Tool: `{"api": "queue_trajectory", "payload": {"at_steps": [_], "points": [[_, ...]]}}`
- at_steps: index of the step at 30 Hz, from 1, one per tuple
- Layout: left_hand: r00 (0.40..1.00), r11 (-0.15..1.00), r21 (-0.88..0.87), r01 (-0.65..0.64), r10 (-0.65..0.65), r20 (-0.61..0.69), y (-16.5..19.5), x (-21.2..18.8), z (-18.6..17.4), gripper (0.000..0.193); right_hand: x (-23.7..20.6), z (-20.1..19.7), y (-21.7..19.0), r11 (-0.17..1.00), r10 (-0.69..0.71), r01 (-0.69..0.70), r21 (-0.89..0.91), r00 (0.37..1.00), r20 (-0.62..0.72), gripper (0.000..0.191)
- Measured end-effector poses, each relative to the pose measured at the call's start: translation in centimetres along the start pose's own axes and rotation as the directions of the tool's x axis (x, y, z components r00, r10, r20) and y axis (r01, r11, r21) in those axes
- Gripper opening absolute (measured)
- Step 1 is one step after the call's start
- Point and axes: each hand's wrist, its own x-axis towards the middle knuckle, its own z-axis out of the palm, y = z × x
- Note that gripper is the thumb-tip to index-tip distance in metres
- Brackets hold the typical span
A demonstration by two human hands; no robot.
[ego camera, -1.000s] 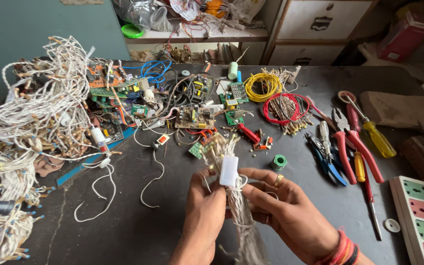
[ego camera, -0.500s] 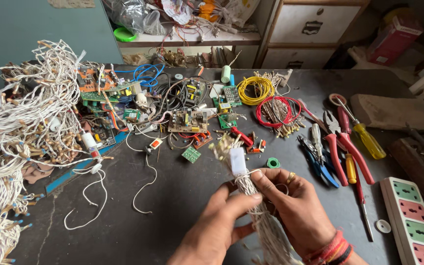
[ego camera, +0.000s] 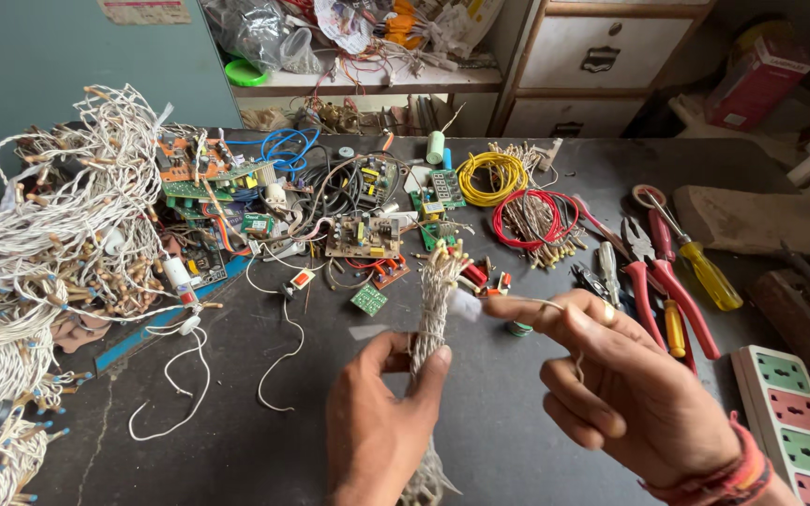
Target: The person unties a bundle of white wires, then uses wire cutters to strip the insulation from the ends of individual wires. They twist the exposed strands and repeat the process on another wire from the bundle.
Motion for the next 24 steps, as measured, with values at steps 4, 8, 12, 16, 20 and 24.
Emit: {"api": "queue_trajectory", "payload": {"at_steps": [4,8,12,16,20,24], "points": [[1.000,0.986,0.168,0.008,-0.003,-0.030,1.1,-0.4,-1.0,0.030,0.4,1.8,-0.5,0.989,-0.070,0.064,-0.137,0.997,-0.042,0.038],[0.993,0.949,0.297,-0.104,0.117,-0.028,1.2,-0.3,-1.4,0.028,2.1,1.7,0.9,0.462,-0.502,0.021,-0.887,0.831,-0.241,0.033],[0.982,0.947,0.274,-0.170,0.188,-0.038,0.9,-0.4,-1.2,0.031,1.8,1.2,2.2,-0.192,-0.592,0.073,-0.979,0.787,0.175,0.042],[0.962,0.928,0.283,-0.242,0.267,-0.052,0.5,-0.6,-1.0,0.036,1.4,0.9,3.4,-0.519,-0.431,0.176,-0.837,0.792,0.433,0.045],[0.990,0.962,0.234,-0.142,0.141,0.018,0.2,-0.6,-0.8,0.073,1.8,-1.1,3.9,0.142,-0.642,0.097,-0.985,0.766,-0.018,0.025],[0.994,0.974,0.203,-0.104,0.105,0.002,-0.3,0.2,-1.2,0.081,1.4,-4.6,1.4,0.763,-0.557,0.153,-0.629,0.650,-0.517,0.027]]}}
